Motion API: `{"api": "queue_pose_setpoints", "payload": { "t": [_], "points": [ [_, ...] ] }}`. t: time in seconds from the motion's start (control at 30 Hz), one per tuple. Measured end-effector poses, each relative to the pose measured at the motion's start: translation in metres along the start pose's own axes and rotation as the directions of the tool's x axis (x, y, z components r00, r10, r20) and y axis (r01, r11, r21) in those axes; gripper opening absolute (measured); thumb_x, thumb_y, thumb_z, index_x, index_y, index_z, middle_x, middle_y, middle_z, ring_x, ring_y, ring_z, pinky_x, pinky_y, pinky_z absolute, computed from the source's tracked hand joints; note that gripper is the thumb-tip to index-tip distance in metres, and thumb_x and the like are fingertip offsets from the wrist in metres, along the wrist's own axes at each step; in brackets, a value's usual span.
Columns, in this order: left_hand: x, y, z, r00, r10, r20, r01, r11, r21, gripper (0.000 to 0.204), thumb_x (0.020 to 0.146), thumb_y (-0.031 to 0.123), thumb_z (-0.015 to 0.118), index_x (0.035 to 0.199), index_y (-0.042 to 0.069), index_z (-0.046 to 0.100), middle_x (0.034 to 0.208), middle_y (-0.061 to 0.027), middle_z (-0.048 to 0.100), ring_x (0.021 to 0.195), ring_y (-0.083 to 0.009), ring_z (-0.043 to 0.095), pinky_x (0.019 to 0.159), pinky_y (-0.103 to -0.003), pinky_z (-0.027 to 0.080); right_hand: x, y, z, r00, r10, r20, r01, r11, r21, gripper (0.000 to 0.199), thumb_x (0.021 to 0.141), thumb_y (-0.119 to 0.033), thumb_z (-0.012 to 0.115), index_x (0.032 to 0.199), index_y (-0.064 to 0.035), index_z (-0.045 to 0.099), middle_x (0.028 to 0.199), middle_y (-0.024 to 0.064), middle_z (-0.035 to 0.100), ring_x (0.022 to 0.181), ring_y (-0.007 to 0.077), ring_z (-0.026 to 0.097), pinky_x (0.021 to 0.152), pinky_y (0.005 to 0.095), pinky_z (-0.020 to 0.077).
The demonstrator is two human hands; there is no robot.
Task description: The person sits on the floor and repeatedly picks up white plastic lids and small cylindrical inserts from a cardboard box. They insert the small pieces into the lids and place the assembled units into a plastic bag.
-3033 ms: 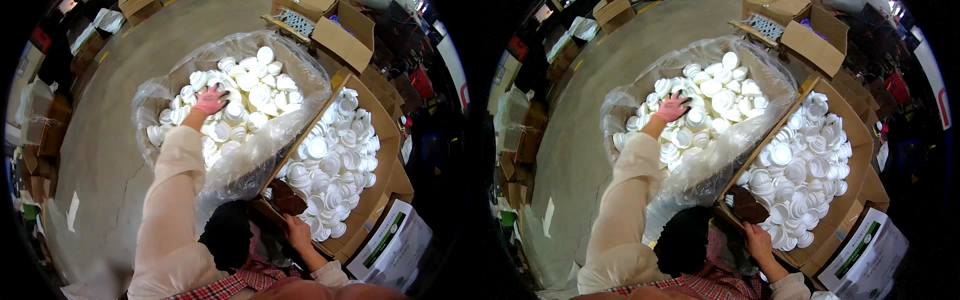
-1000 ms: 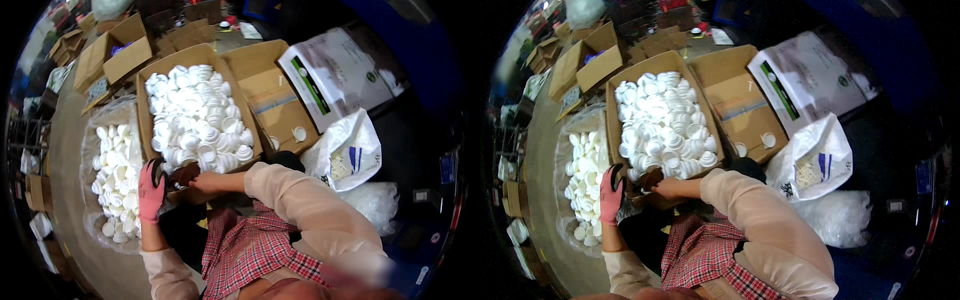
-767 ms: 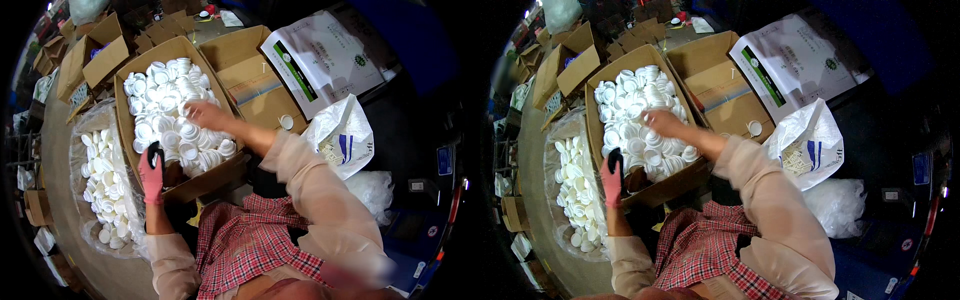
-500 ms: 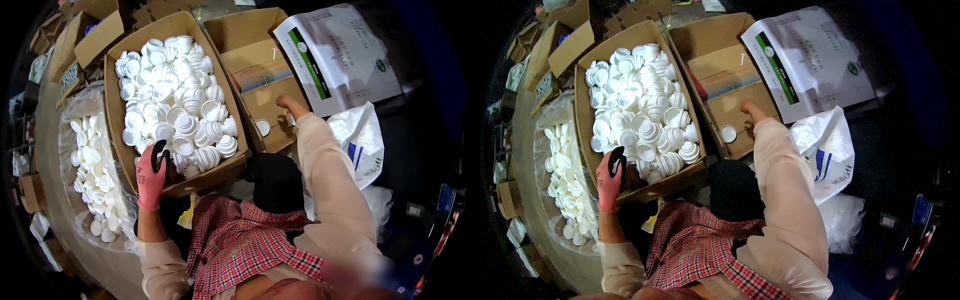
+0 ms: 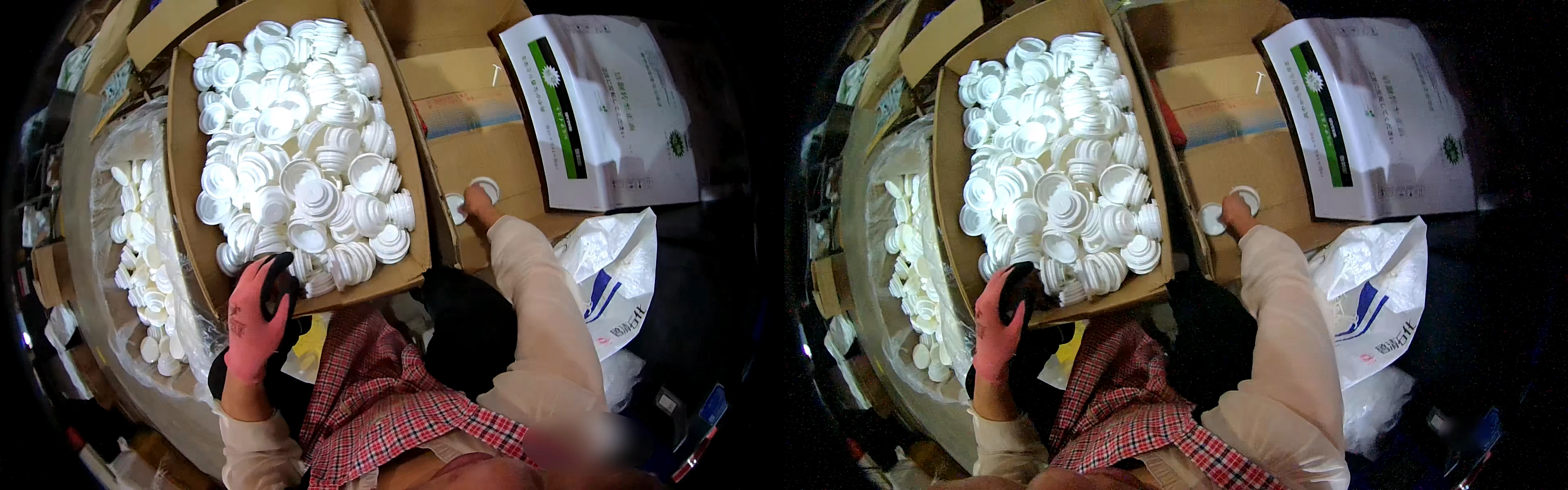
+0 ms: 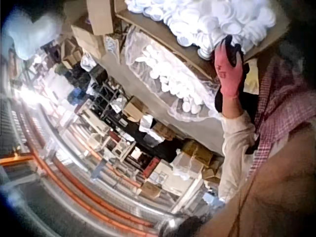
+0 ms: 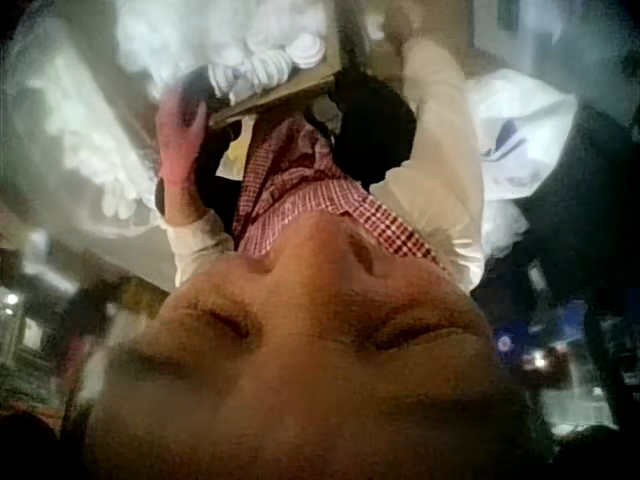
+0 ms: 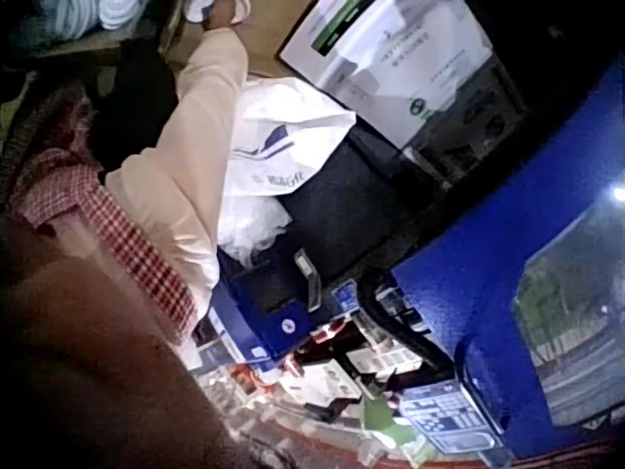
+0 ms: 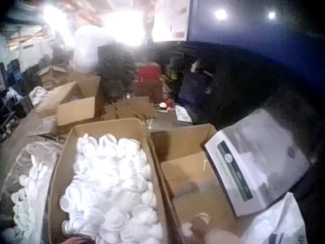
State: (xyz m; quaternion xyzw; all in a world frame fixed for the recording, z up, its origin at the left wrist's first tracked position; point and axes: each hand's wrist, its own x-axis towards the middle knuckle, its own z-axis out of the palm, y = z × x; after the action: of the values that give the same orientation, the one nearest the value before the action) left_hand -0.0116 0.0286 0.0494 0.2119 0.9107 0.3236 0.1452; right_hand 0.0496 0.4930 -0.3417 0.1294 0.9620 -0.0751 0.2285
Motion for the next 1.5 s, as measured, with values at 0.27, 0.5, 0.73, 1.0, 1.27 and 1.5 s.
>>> {"api": "queue_pose_setpoints", "payload": {
  "t": [0.27, 0.5, 0.73, 1.0, 1.27, 1.5],
  "points": [
    [-0.004, 0.005, 0.006, 0.990, 0.139, -0.032, -0.141, 0.989, -0.054, 0.036, 0.080, 0.007, 0.067, 0.115, 0.002, 0.060, 0.107, -0.0180, 0.062, 0.101, -0.0367, 0.058, 0.088, -0.041, 0.047, -0.001, 0.006, -0.033, 0.977, 0.168, -0.132, -0.161, 0.985, 0.068, 0.017, 0.070, -0.011, 0.070, 0.083, 0.0007, 0.071, 0.084, 0.0254, 0.067, 0.084, 0.0384, 0.068, 0.075, 0.0476, 0.0544],
    [-0.018, 0.001, 0.006, 0.968, 0.214, -0.130, -0.224, 0.972, -0.072, 0.031, 0.083, 0.012, 0.065, 0.112, 0.003, 0.061, 0.104, -0.0162, 0.063, 0.099, -0.0350, 0.059, 0.085, -0.041, 0.048, -0.073, -0.028, -0.230, 0.926, 0.076, -0.370, 0.059, 0.938, 0.341, 0.022, 0.066, -0.017, 0.074, 0.070, 0.0024, 0.063, 0.067, 0.0199, 0.063, 0.062, 0.0318, 0.064, 0.059, 0.0413, 0.0491],
    [-0.021, -0.016, 0.001, 0.964, 0.044, -0.261, -0.091, 0.981, -0.173, 0.032, 0.087, 0.010, 0.063, 0.116, -0.001, 0.059, 0.105, -0.0187, 0.066, 0.100, -0.0351, 0.062, 0.088, -0.039, 0.048, -0.116, -0.149, -0.347, 0.879, -0.290, -0.378, 0.470, 0.661, 0.585, 0.027, 0.081, -0.024, 0.074, 0.088, 0.0006, 0.068, 0.079, 0.0099, 0.067, 0.072, 0.0150, 0.062, 0.068, 0.0315, 0.0498],
    [-0.017, -0.022, -0.018, 0.970, -0.012, -0.245, -0.078, 0.932, -0.354, 0.031, 0.087, 0.004, 0.061, 0.117, -0.003, 0.059, 0.107, -0.0184, 0.067, 0.097, -0.0322, 0.065, 0.086, -0.035, 0.050, 0.040, 0.000, -0.135, 0.994, -0.109, -0.001, 0.109, 0.988, 0.112, 0.020, 0.074, -0.015, 0.068, 0.088, 0.0000, 0.069, 0.085, 0.0178, 0.070, 0.078, 0.0309, 0.067, 0.071, 0.0402, 0.0525],
    [-0.023, -0.010, -0.022, 0.984, -0.048, -0.172, 0.015, 0.982, -0.190, 0.034, 0.079, 0.000, 0.063, 0.113, -0.001, 0.060, 0.104, -0.0174, 0.063, 0.096, -0.0344, 0.061, 0.084, -0.037, 0.048, 0.028, -0.022, 0.030, 0.994, 0.104, -0.018, -0.085, 0.890, 0.449, 0.043, 0.091, -0.034, 0.050, 0.118, -0.0008, 0.058, 0.107, 0.0274, 0.064, 0.094, 0.0444, 0.062, 0.086, 0.0474, 0.0465],
    [-0.021, 0.001, -0.015, 0.984, -0.040, -0.174, 0.004, 0.980, -0.200, 0.030, 0.082, 0.003, 0.062, 0.111, -0.001, 0.061, 0.095, -0.0170, 0.062, 0.085, -0.0336, 0.060, 0.077, -0.036, 0.048, -0.004, -0.035, -0.092, 0.934, 0.083, -0.349, 0.092, 0.885, 0.457, 0.007, 0.078, -0.005, 0.065, 0.082, 0.0007, 0.064, 0.082, 0.0194, 0.067, 0.074, 0.0320, 0.066, 0.067, 0.0387, 0.0514]
  ]
}}
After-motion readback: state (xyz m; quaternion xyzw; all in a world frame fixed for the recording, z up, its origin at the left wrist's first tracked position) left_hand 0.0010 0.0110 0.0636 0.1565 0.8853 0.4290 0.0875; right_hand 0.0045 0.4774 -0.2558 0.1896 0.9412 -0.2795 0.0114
